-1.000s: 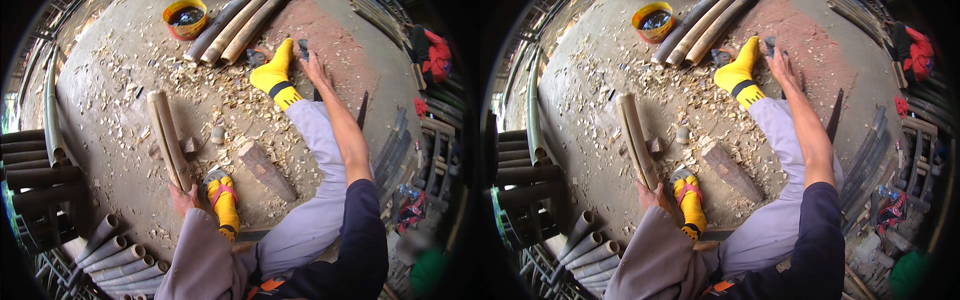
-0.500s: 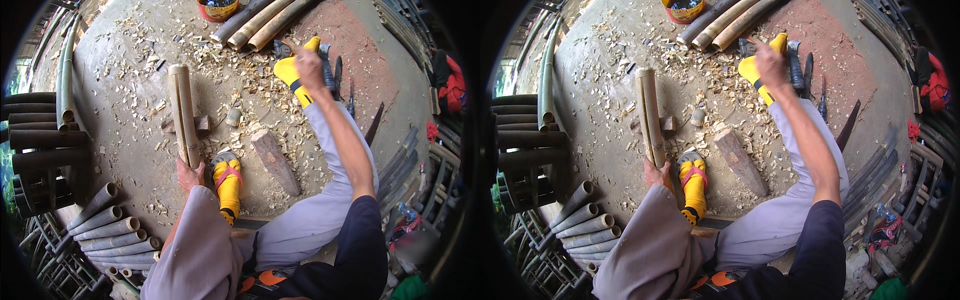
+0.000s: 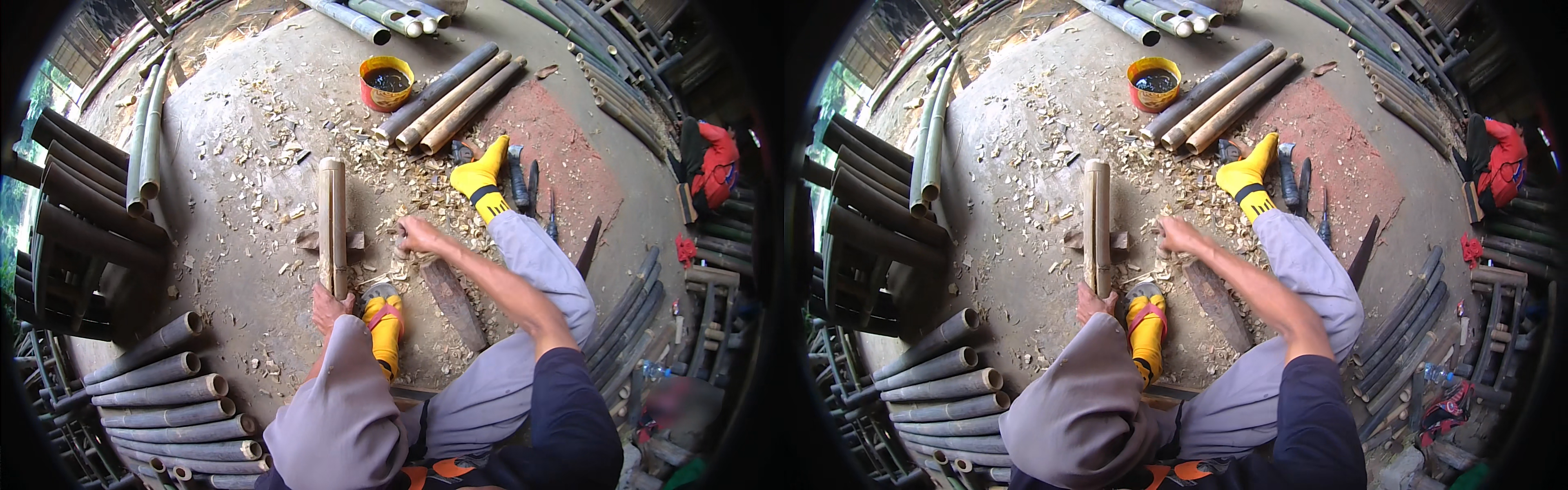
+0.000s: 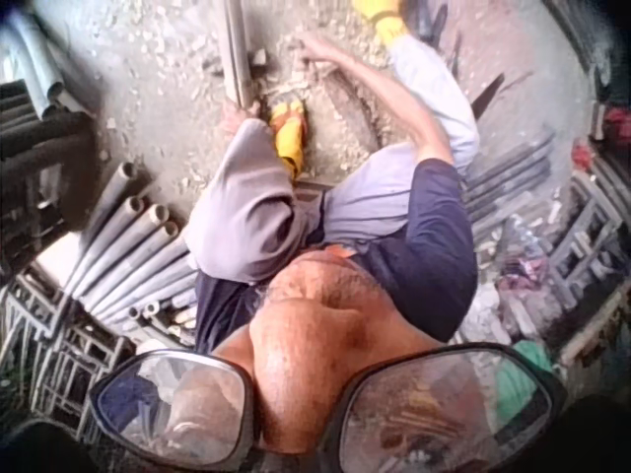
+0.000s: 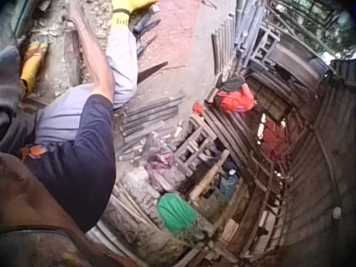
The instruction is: The person carves a bamboo pole with a knife and wooden mallet, saws through a section of the pole, and uses a blade to refine the surface and remove inner material.
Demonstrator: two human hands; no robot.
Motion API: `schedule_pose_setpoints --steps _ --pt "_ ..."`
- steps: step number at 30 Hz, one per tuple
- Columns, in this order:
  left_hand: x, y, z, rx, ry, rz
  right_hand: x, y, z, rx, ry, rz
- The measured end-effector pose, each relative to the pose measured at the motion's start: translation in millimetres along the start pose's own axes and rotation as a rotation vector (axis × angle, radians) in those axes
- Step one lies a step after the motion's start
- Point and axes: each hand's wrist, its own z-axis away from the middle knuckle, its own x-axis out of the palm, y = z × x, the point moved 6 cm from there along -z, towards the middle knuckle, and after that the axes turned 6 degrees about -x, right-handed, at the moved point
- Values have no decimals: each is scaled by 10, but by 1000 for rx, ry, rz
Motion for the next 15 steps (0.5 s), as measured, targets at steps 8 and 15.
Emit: schedule_pose_setpoints --steps 8,15 --pt "162 -1 64 -11 -69 -1 -3619 -1573 527 -393 1360 542" --pt "-20 -92 -92 10 21 26 -2624 -1516 764 -573 1054 670"
